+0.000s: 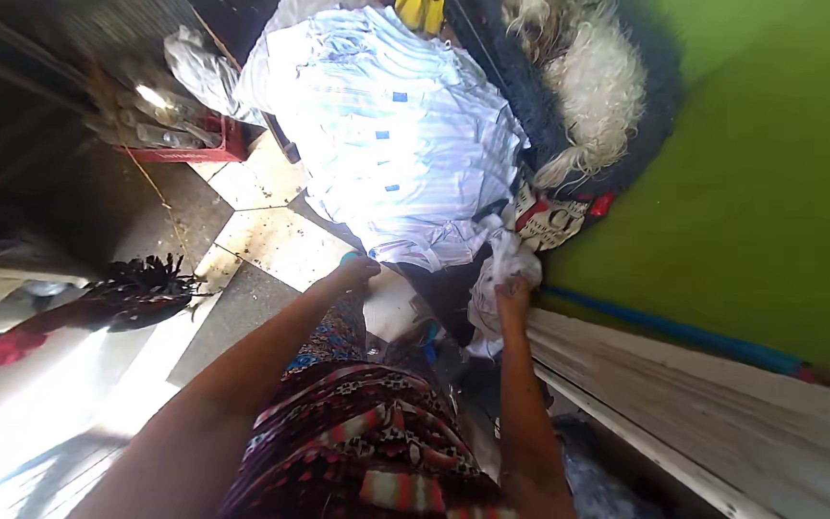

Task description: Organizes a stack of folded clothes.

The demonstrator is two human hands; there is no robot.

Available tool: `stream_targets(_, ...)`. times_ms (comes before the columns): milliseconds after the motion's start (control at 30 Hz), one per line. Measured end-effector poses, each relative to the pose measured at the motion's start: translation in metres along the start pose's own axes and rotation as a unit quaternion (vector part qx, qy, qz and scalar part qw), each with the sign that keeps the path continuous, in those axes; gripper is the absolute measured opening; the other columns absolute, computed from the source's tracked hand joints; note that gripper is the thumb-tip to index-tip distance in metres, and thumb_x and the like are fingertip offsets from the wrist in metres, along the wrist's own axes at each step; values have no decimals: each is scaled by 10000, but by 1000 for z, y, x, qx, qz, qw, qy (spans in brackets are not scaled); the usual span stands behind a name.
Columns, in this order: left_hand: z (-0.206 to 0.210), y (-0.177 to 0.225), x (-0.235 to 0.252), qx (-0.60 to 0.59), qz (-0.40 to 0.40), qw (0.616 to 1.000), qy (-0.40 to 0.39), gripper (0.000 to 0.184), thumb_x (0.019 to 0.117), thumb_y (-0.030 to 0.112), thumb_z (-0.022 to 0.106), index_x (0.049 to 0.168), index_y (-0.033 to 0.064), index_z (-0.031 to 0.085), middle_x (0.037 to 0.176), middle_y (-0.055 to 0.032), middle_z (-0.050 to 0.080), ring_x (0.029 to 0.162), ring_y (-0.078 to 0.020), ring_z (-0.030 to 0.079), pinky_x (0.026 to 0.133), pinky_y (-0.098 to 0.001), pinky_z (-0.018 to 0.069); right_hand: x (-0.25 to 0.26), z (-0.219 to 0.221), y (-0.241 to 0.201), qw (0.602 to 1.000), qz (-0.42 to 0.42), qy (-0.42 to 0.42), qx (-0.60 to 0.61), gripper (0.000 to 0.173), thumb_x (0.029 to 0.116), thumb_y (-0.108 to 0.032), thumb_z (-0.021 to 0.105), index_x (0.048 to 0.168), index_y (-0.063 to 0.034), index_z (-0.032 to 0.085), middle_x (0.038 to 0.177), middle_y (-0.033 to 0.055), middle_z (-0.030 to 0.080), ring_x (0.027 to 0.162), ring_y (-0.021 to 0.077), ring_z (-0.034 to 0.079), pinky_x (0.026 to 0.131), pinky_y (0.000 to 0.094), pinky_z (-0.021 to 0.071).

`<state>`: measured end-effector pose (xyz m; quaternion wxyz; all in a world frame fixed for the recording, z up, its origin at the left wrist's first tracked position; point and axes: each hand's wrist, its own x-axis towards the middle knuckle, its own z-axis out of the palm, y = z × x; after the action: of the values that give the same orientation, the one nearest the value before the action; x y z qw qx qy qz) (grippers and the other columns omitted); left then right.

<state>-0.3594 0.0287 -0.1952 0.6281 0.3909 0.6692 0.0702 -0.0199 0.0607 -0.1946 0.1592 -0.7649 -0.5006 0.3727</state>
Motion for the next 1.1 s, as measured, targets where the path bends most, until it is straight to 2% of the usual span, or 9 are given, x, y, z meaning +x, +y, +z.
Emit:
stream_targets(167,-27,-19,52,-258,-130,954,83,505,1121,294,409,1505,-33,396,1452,-298,494,1284,-395,539,1057,-533,433,-10,66,-25,994,61,-82,50,511,1005,-115,626,1422,132,466,1402,340,532,1269,382,575,1068,448,466)
stream_targets(267,-44,-38,76,-281,-172,941,79,502,1121,271,407,1522,-29,373,1459,-298,488,1272,-405,552,1027,-552,468,13,99,-43,982,148,-54,105,629,990,-216,682,1476,80,414,1347,320,545,1111,371,606,880,482,532)
stream_targets(333,-52,-47,92,-327,-202,920,73,491,1125,267,392,1523,-19,372,1463,-302,480,1267,-423,548,1004,-584,470,35,114,-66,974,199,-27,109,820,952,-300,738,1567,18,300,1473,321,454,1245,430,542,946,577,501)
stream_targets(433,-56,-60,120,-411,-263,871,55,615,1109,426,400,1555,6,333,1518,-328,411,1314,-479,502,1018,-629,449,68,137,-97,974,207,26,90,1009,881,-310,817,1594,48,200,1537,326,401,1411,423,437,1148,549,387)
stream_targets(600,-57,-46,148,-498,-323,805,18,677,1109,520,145,1595,52,207,1561,-363,299,1295,-528,476,947,-656,463,93,161,-112,963,260,53,51,910,893,-135,781,1581,49,215,1456,339,479,1328,439,512,1086,571,434)
stream_targets(700,-54,-37,161,-578,-307,756,-13,619,1109,450,63,1558,73,264,1522,-304,373,1260,-457,492,925,-639,451,97,160,-109,958,280,56,10,861,936,-154,741,1586,48,213,1447,348,486,1314,457,522,1084,586,428)
stream_targets(800,-41,-40,177,-654,-260,709,38,512,1117,404,186,1399,74,457,1275,-188,574,1110,-310,575,882,-573,495,101,159,-95,955,289,63,14,873,920,-163,757,1591,8,226,1376,345,537,1207,459,586,978,605,496)
stream_targets(1000,-40,-60,186,-612,-325,719,59,461,1119,363,303,1444,68,446,1437,-205,503,1281,-347,499,996,-591,427,103,151,-103,946,320,44,-21,958,913,-145,765,1633,-65,138,1328,350,562,1104,475,629,871,612,533)
stream_targets(1100,-42,-80,187,-673,-212,694,142,449,1119,351,290,1421,67,463,1334,-153,569,1166,-268,564,946,-519,489,114,146,-100,946,315,0,-73,859,931,-190,743,1599,-8,235,1367,343,552,1210,477,589,981,622,491)
